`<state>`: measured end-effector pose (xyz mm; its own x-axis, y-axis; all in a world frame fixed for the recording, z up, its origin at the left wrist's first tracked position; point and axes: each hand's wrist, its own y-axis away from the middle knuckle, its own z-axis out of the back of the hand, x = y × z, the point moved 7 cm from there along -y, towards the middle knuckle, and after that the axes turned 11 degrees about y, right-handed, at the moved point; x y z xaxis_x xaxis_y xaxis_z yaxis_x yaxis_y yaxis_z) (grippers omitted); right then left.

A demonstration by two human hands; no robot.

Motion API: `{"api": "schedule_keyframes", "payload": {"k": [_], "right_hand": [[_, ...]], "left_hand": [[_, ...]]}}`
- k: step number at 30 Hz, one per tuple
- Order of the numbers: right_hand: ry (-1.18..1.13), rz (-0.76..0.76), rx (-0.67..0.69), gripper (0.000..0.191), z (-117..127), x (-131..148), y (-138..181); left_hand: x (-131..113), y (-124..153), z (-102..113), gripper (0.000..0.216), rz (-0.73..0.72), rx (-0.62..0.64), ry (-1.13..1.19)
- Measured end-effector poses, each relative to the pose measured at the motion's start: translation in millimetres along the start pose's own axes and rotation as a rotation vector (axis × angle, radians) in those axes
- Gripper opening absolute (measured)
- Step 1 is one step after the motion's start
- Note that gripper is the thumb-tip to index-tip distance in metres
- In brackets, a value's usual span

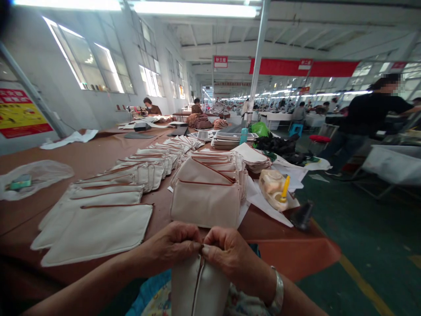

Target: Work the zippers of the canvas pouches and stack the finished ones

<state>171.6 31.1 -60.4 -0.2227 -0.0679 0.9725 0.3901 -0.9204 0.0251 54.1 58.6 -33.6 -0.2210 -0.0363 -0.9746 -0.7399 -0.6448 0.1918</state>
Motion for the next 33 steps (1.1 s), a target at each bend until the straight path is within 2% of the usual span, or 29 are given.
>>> {"api": "schedule_keyframes", "payload": {"k": [5,9,13,16,18,21,26,28,30,32,33], "right_hand": [[0.035,-0.033,-0.074,0.022,0,-5,4],[0.116,-0.015,-0.121,0.015,1,-7,6],[0.175,0.031,-0.157,0.014,1,-6,10],[0.206,0.135,-0.147,0.016,-1,5,16],[0.24,0.238,-0.125,0.017,-2,15,22],[0.33,0.399,-0.123,0.017,-3,28,29],[0.623,0.547,-0.173,0.017,-7,28,35],[0.724,0.567,-0.177,0.018,-10,24,38],[0.729,0.554,-0.184,0.016,-11,21,41],[0.604,0.445,-0.179,0.011,-6,19,41],[0.502,0.363,-0.174,0.015,-2,17,41]], "left_hand": [[11,-5,-1,0.037,0.046,0.056,0.098],[20,-6,-5,0.033,0.084,0.059,0.059],[23,-3,-10,0.032,0.11,0.049,0.132],[24,2,-14,0.028,0.145,0.041,0.323],[28,5,-14,0.027,0.185,-0.022,0.477],[35,9,-15,0.038,0.234,-0.111,0.596],[38,8,-21,0.045,0.23,0.016,0.592],[36,8,-20,0.046,0.206,0.036,0.542],[32,9,-18,0.048,0.171,0.058,0.49],[27,10,-18,0.048,0.137,0.098,0.449],[24,11,-19,0.047,0.123,0.122,0.427]]}}
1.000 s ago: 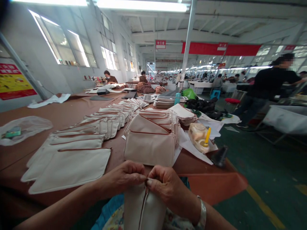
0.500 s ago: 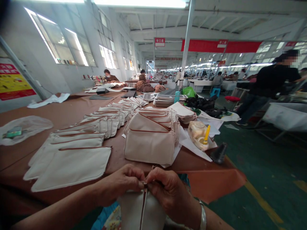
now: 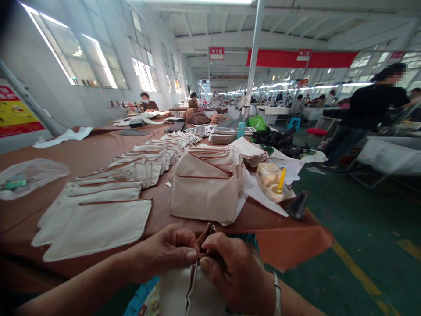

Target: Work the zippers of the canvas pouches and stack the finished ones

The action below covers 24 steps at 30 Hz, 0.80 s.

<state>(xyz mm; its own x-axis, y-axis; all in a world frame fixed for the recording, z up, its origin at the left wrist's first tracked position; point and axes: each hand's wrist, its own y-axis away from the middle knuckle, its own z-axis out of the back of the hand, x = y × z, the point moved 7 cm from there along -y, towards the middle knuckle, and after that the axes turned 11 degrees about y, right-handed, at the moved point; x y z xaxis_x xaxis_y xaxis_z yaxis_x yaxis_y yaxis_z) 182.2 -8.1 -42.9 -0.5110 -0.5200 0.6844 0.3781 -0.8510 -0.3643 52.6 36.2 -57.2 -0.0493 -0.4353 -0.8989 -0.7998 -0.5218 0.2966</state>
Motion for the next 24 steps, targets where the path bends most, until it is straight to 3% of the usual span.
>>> {"api": "schedule_keyframes", "payload": {"k": [3,5,10,14,17,20,24], "right_hand": [[-0.253,-0.2,0.063,0.033,7,-5,-6],[-0.314,-0.206,0.135,0.044,10,-2,-13],[-0.391,-0.175,0.345,0.042,1,4,-19],[-0.524,-0.111,0.245,0.042,-7,4,-14],[-0.584,-0.165,0.193,0.04,-11,-5,-9],[-0.583,-0.228,0.203,0.048,-7,-10,-11],[-0.48,-0.179,0.284,0.051,0,-3,-19]], "left_hand": [[-6,3,-4,0.044,-0.014,0.06,-0.092],[-11,4,-7,0.041,-0.04,0.083,-0.164],[-23,8,-17,0.039,-0.103,0.102,-0.252],[-17,10,-20,0.04,-0.117,0.098,-0.165],[-13,9,-16,0.041,-0.164,0.079,-0.13],[-17,6,-14,0.039,-0.203,0.072,-0.229],[-30,5,-21,0.041,-0.231,0.083,-0.357]]}}
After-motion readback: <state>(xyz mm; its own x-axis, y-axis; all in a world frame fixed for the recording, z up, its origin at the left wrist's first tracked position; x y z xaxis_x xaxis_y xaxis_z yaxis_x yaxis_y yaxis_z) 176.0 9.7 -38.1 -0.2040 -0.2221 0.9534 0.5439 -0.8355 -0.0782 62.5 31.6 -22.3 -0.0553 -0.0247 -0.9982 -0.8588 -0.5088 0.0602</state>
